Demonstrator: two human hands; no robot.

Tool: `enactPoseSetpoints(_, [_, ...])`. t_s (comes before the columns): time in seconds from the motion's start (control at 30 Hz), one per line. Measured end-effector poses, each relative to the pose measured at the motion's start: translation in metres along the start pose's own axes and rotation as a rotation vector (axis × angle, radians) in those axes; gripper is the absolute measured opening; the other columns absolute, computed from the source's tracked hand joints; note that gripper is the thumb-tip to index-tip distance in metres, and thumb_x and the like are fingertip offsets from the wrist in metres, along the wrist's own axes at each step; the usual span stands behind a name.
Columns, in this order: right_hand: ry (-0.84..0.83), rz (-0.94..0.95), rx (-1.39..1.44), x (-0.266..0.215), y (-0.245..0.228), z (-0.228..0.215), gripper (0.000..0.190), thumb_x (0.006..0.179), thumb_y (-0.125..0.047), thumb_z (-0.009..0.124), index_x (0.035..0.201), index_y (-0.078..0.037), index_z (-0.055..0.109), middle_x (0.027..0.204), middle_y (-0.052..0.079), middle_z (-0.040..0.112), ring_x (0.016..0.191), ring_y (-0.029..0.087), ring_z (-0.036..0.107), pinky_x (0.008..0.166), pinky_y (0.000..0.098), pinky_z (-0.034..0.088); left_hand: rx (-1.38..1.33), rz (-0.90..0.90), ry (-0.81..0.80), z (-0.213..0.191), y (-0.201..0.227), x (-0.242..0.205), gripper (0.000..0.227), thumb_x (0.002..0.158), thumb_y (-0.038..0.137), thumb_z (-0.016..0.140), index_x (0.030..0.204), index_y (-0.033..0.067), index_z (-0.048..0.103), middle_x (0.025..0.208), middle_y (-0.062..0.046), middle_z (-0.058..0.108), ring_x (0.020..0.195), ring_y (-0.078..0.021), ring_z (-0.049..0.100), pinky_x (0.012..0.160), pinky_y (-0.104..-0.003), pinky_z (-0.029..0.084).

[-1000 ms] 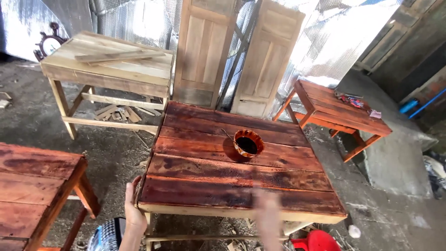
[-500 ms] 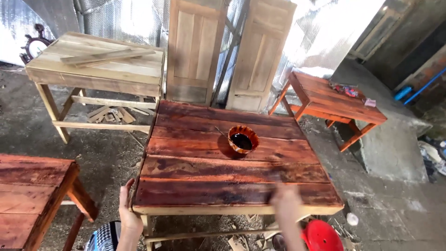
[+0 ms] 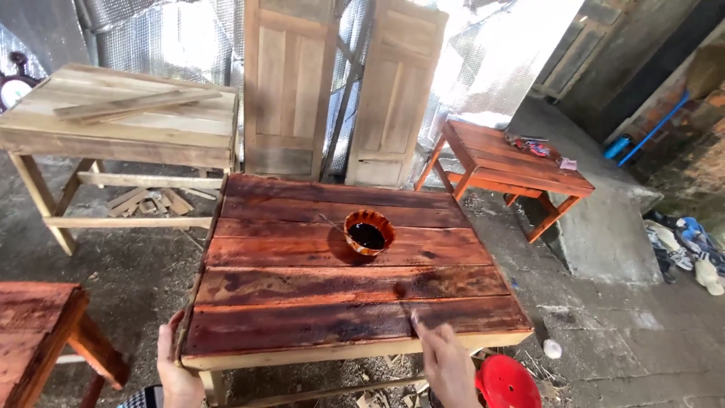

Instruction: Applying wood stain to a small wooden table using a brush and a finishing block to ensure even coverage.

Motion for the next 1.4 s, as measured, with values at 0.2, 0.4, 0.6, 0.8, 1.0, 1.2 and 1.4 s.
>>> enactPoseSetpoints(0.2, [0.349, 0.370, -0.204, 0.033, 0.149, -0.008, 0.016, 0.096, -0.031, 0.058, 0.107, -0.024, 0.068, 0.081, 0.001, 0.062, 0.048, 0.015, 0.053, 0.039, 0.0287, 0.040, 0.004, 0.035, -0.024, -0.017, -0.012, 0.014, 0.045, 0.113, 0.050, 0.035, 0.138, 0.0193, 0.056, 0.131, -0.002, 0.063, 0.118, -0.0186, 0.059, 0.099, -0.036, 0.047])
enactPoseSetpoints(0.4, [-0.039, 0.236, 0.017, -0.001, 0.043, -0.062, 0.052, 0.095, -0.006, 0.054, 0.135, -0.039, 0.057, 0.102, -0.006, 0.070, 0.048, 0.006, 0.046, 0.037, 0.0217, 0.042, -0.021, 0.037, 0.041, 0.010, 0.005, -0.009, 0.043, 0.111, 0.052, 0.038, 0.134, 0.0214, 0.057, 0.128, 0.000, 0.063, 0.115, -0.0182, 0.060, 0.098, -0.036, 0.049])
enactPoseSetpoints(0.6, [0.248, 0.386, 0.031, 0.029, 0.148, -0.013, 0.024, 0.087, -0.018, 0.055, 0.103, -0.028, 0.069, 0.092, 0.007, 0.067, 0.074, 0.030, 0.066, 0.062, 0.0444, 0.051, 0.009, 0.067, -0.011, -0.009, -0.010, 0.009, 0.045, 0.113, 0.052, 0.036, 0.134, 0.0188, 0.058, 0.128, -0.003, 0.064, 0.115, -0.0199, 0.060, 0.098, -0.038, 0.049])
enactPoseSetpoints(0.8, [0.271, -0.103, 0.113, 0.032, 0.119, -0.010, 0.015, 0.097, -0.022, 0.053, 0.095, -0.013, 0.066, 0.066, -0.004, 0.060, 0.045, 0.008, 0.048, 0.035, 0.0236, 0.038, 0.039, 0.059, -0.001, -0.001, -0.004, 0.007, 0.046, 0.114, 0.049, 0.030, 0.135, 0.0169, 0.055, 0.130, -0.006, 0.062, 0.118, -0.0221, 0.059, 0.099, -0.039, 0.047])
enactPoseSetpoints(1.0, [0.832, -0.050, -0.897, 0.001, 0.010, 0.029, 0.045, 0.094, -0.018, 0.049, 0.137, -0.024, 0.062, 0.109, 0.017, 0.071, 0.049, 0.011, 0.051, 0.043, 0.0276, 0.038, -0.033, 0.052, -0.023, 0.009, 0.003, -0.004, 0.044, 0.113, 0.046, 0.034, 0.136, 0.0145, 0.055, 0.130, -0.006, 0.063, 0.118, -0.0216, 0.059, 0.101, -0.038, 0.046])
enactPoseSetpoints(1.2, [0.039, -0.259, 0.132, -0.070, -0.202, 0.003, 0.029, 0.101, -0.025, 0.046, 0.129, -0.018, 0.053, 0.095, 0.007, 0.054, 0.046, 0.012, 0.054, 0.034, 0.0275, 0.050, -0.071, 0.050, 0.013, 0.002, 0.001, 0.002, 0.038, 0.109, 0.044, 0.045, 0.130, 0.0172, 0.061, 0.125, -0.004, 0.067, 0.112, -0.0204, 0.063, 0.096, -0.036, 0.049])
enactPoseSetpoints(1.4, [-0.271, 0.312, 0.044, -0.047, -0.109, -0.029, 0.044, 0.097, -0.022, 0.056, 0.134, -0.045, 0.057, 0.117, -0.007, 0.061, 0.077, 0.009, 0.066, 0.068, 0.0222, 0.061, -0.045, -0.021, -0.003, -0.004, 0.002, 0.002, 0.044, 0.106, 0.048, 0.043, 0.136, 0.0192, 0.057, 0.121, -0.011, 0.065, 0.104, -0.0271, 0.061, 0.084, -0.045, 0.050])
Point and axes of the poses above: each hand's wrist, its own x-axis towards the middle knuckle, its own z-axis out of the palm, y = z × x, the point moved 3 cm from there along x, towards the middle knuckle
